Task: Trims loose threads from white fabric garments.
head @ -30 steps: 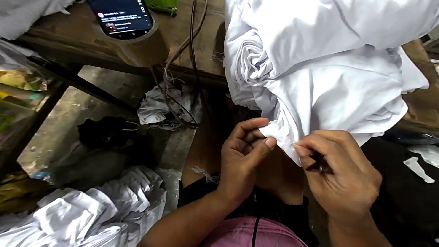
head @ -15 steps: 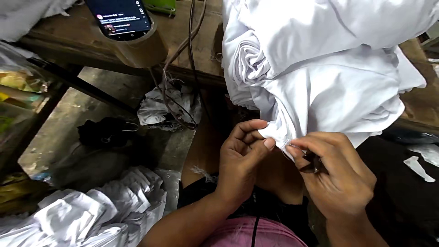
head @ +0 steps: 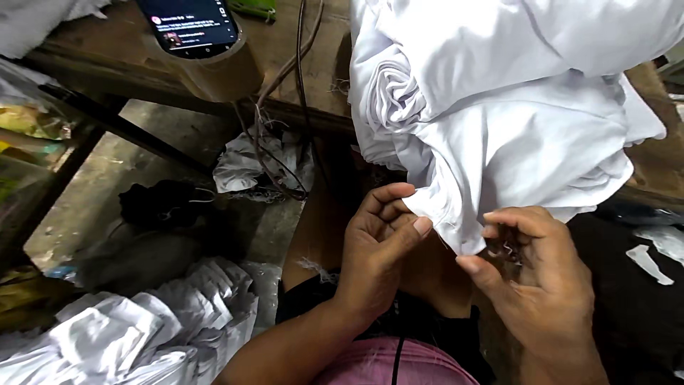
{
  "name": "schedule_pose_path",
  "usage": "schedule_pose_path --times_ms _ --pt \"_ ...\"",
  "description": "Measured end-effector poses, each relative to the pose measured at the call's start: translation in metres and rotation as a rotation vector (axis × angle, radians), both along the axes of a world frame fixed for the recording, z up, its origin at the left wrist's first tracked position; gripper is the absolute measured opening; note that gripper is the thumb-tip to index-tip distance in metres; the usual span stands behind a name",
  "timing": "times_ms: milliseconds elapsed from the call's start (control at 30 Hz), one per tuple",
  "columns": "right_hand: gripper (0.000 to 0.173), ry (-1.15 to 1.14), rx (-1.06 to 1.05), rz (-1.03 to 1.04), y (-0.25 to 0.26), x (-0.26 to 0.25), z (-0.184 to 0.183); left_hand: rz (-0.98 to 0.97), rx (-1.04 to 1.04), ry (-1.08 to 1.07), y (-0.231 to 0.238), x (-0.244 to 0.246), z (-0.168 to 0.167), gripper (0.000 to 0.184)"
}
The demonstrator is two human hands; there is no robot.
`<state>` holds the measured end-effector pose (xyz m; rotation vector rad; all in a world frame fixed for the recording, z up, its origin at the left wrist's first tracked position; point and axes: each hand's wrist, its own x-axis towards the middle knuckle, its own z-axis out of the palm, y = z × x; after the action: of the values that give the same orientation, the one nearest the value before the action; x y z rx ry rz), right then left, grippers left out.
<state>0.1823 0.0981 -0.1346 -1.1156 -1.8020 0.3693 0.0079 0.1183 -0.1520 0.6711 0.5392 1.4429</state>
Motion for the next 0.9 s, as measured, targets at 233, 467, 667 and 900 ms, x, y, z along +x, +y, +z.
schedule_pose_path --times_ms 233,467,667,900 --pt "0.034 -0.21 0.159 -0.109 -0.001 -0.005 0.0 0.014 0.012 0.04 -0.002 0.002 0.001 0.038" --pt "0.025 -0.216 0.219 -0.132 0.004 -0.008 -0.001 0.026 0.036 0.064 -0.001 0.002 0.001 0.038" --pt "0.031 -0.208 0.164 -0.118 0.003 -0.004 0.004 0.032 0.047 0.087 -0.001 0.002 0.0 0.039" --pt "0.032 -0.231 0.14 -0.103 0.008 -0.009 0.013 0.069 0.151 0.132 0.0 0.003 -0.003 0.042"
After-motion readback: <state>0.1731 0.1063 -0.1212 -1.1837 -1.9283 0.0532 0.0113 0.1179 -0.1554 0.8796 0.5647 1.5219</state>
